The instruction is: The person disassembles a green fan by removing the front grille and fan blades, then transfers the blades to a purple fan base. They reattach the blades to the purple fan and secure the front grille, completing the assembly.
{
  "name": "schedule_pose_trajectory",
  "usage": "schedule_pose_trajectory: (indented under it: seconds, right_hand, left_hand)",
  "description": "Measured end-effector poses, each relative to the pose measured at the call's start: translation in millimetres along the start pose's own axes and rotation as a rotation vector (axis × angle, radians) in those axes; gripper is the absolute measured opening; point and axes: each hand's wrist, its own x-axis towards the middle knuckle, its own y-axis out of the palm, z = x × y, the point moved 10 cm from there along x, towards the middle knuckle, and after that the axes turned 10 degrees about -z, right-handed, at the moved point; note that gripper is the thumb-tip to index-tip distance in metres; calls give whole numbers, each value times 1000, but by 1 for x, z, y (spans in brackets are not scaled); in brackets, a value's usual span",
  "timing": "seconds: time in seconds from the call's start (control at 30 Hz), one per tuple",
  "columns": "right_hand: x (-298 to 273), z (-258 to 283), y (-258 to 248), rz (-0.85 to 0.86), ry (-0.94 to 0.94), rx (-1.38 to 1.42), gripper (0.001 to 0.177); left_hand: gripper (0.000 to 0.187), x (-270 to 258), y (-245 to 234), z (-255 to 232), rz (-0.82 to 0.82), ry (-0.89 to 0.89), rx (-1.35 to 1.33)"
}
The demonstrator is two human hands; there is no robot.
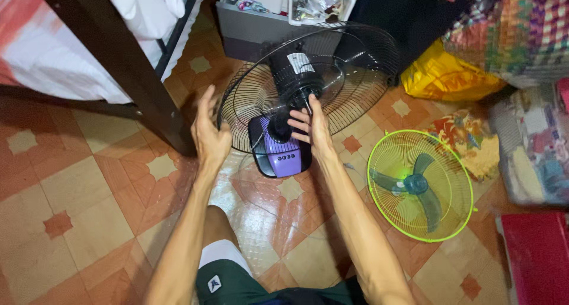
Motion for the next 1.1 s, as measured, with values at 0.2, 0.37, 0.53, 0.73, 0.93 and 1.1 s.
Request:
schedule_pose_trajectory:
  seconds: [0.2,0.37,0.53,0.73,0.93,1.1]
  right_hand:
    - [26,-5,-4,5,64,-68,95]
    - [50,2,-18,-144,-15,-91,76]
    - [42,21,-15,-114,-107,-63,50]
    - [28,26,-4,-219,-184,-50,54]
    - [32,38,-8,-286,-367,-294,54]
    - [-11,82,0,-429,-686,-575,54]
  left_hand:
    - [66,6,29,54,222,-518,104]
    - [66,10,32,64,282,-491,69]
    - [65,11,31,66,323,-501,86]
    - [68,10,34,60,223,-224,-10]
    - [67,-6,39,90,364,-547,56]
    - [69,12,33,55,302,-338,16]
